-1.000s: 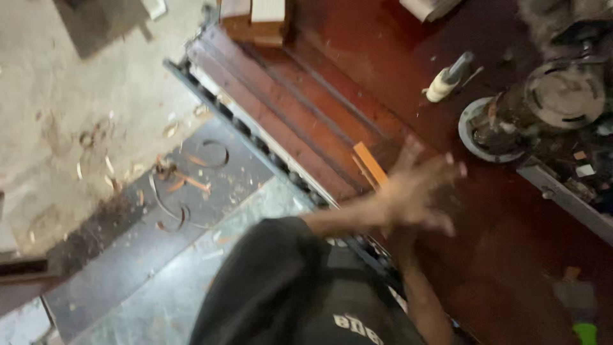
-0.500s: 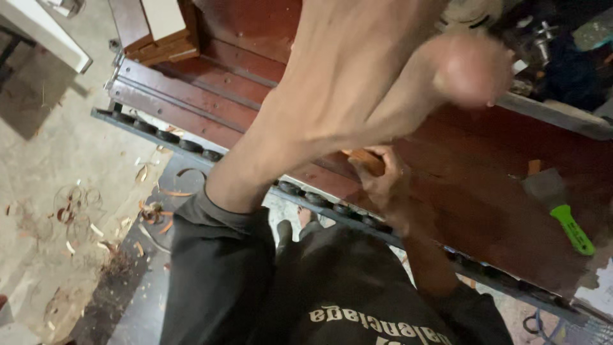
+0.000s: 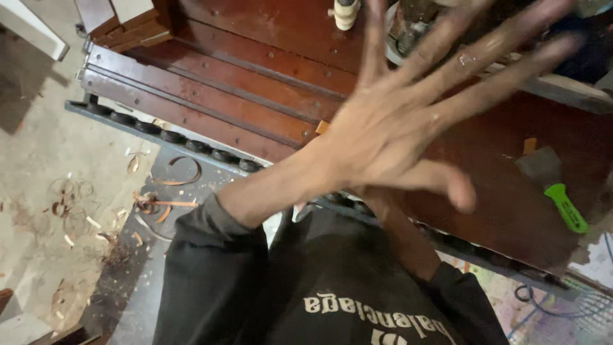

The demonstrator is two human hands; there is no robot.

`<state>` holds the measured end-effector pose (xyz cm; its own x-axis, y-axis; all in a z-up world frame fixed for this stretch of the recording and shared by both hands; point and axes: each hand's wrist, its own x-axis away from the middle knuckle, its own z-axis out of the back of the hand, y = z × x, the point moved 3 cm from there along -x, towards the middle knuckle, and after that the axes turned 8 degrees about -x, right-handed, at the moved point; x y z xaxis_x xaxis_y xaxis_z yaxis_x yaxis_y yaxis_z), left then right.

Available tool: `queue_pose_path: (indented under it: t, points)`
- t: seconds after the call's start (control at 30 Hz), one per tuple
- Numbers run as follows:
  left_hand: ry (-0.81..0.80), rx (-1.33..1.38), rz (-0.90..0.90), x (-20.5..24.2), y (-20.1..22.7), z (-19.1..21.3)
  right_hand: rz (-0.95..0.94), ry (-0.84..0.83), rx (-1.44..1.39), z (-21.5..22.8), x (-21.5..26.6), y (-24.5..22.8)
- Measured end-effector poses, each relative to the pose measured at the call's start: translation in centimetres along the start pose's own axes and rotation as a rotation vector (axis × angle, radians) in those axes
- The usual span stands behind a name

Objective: The person sands a small rectangular wooden block on a workbench using a sanding block. They repeatedly rub the block against the wood, flip the wood, and continue sanding different sides.

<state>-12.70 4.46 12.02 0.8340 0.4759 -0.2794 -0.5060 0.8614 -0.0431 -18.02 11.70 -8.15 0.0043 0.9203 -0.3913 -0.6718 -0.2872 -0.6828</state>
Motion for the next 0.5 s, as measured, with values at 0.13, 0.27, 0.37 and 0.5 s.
queue_pose_path:
  t: [0.13,0.27,0.37,0.5]
  points:
    - [0.021,-0.175,0.092,1.8,0.2,-2.8,0.001,-0.03,0.027,-1.1,-0.4,0.4]
    - [-0.253,-0.227,0.186,3.4,-4.2,-3.2,-0.141,-0.015,0.05,-1.4,-0.6,1.3]
    - [-0.179,0.203,0.43,5.3,-9.0,-2.7,-0.363,-0.137,0.142,-2.1,0.7,2.6]
    - [-0.16,-0.031,0.237,3.5,-5.6,-5.9,-0.125,-0.043,0.243,-1.9,0.8,2.5]
